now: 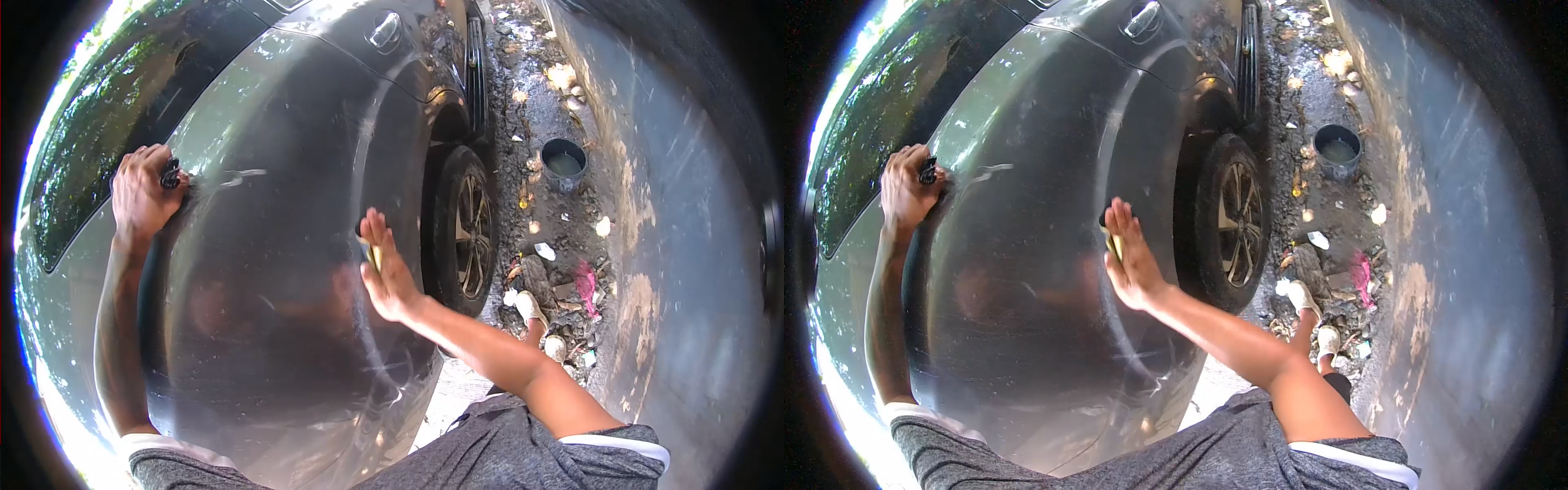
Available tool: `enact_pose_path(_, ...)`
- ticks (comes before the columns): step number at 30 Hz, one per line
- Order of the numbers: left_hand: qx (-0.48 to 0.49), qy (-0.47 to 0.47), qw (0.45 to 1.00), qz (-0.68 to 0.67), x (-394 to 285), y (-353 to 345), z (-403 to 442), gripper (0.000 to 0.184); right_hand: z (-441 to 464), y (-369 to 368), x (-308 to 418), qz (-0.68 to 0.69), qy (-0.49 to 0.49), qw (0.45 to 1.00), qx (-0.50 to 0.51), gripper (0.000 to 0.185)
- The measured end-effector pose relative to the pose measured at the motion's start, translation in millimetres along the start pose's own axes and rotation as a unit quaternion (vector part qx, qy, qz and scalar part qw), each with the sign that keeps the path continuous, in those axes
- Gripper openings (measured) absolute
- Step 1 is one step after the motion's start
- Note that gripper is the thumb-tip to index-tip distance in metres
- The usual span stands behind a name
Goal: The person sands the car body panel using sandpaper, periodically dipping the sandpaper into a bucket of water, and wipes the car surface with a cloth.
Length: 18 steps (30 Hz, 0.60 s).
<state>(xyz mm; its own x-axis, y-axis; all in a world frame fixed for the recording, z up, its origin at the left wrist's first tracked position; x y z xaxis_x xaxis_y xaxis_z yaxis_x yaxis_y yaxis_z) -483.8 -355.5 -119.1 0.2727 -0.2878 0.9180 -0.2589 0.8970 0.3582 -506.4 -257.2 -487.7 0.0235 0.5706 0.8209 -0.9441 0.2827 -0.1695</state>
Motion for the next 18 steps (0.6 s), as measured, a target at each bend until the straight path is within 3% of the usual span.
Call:
enact_pose_path(1,-0.001,-0.002,1.000,-0.001,1.4,-0.6,-0.2,0.021,-13.8,-9.8,2.5,-0.012,-0.020,1.000,-0.010,0.071)
enact_pose_path(2,-0.038,-0.017,0.999,-0.017,2.0,2.7,-2.1,0.021,-46.0,-37.8,-9.8,0.112,-0.108,0.987,0.042,0.070)
enact_pose_path(4,-0.074,-0.031,0.996,-0.036,1.3,11.7,-15.1,0.020,-73.6,-31.0,21.4,0.013,0.034,0.998,0.057,0.069)
enact_pose_path(6,-0.016,-0.053,0.997,-0.052,-0.1,31.8,-52.2,0.020,-34.2,-22.7,2.4,-0.049,-0.054,0.995,0.070,0.068)
enact_pose_path(7,-0.031,-0.070,0.995,-0.065,5.2,48.9,-78.6,0.018,4.3,-4.2,-2.8,-0.131,-0.036,0.989,0.054,0.067)
enact_pose_path(8,-0.046,-0.086,0.992,-0.081,11.1,66.3,-110.1,0.015,37.9,20.1,-11.4,-0.094,0.001,0.995,0.017,0.067)
enact_pose_path(10,-0.043,-0.026,0.999,0.010,23.1,96.7,-174.3,0.016,92.9,54.4,-37.8,0.016,-0.063,0.998,-0.006,0.065)
enact_pose_path(13,-0.031,-0.003,0.999,-0.017,34.9,122.2,-244.9,0.014,26.5,4.9,4.5,-0.009,-0.045,0.999,-0.014,0.064)
enact_pose_path(14,-0.029,-0.012,0.997,-0.066,39.5,122.6,-258.2,0.013,-16.6,-26.2,5.2,-0.007,-0.009,1.000,0.026,0.065)
enact_pose_path(15,-0.026,0.000,1.000,-0.003,28.8,126.6,-246.8,0.012,-47.2,-27.3,23.9,0.034,0.027,0.996,0.076,0.065)
enact_pose_path(18,-0.015,-0.006,1.000,-0.014,28.9,118.4,-240.0,0.012,-3.0,-9.1,5.1,-0.015,0.091,0.995,0.046,0.064)
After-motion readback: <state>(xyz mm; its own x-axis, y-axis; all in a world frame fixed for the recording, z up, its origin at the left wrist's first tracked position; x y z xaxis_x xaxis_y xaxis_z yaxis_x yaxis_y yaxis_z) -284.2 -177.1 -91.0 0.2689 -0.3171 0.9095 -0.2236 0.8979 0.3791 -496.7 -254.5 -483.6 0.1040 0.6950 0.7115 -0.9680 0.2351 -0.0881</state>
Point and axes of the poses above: each hand's wrist, its own z-axis towards the middle knuckle, its own y-axis out of the back of the hand, x = y × z, the point moved 7 cm from there along z, towards the middle knuckle, and after that the axes turned 14 degrees about z, right-handed, at the moved point
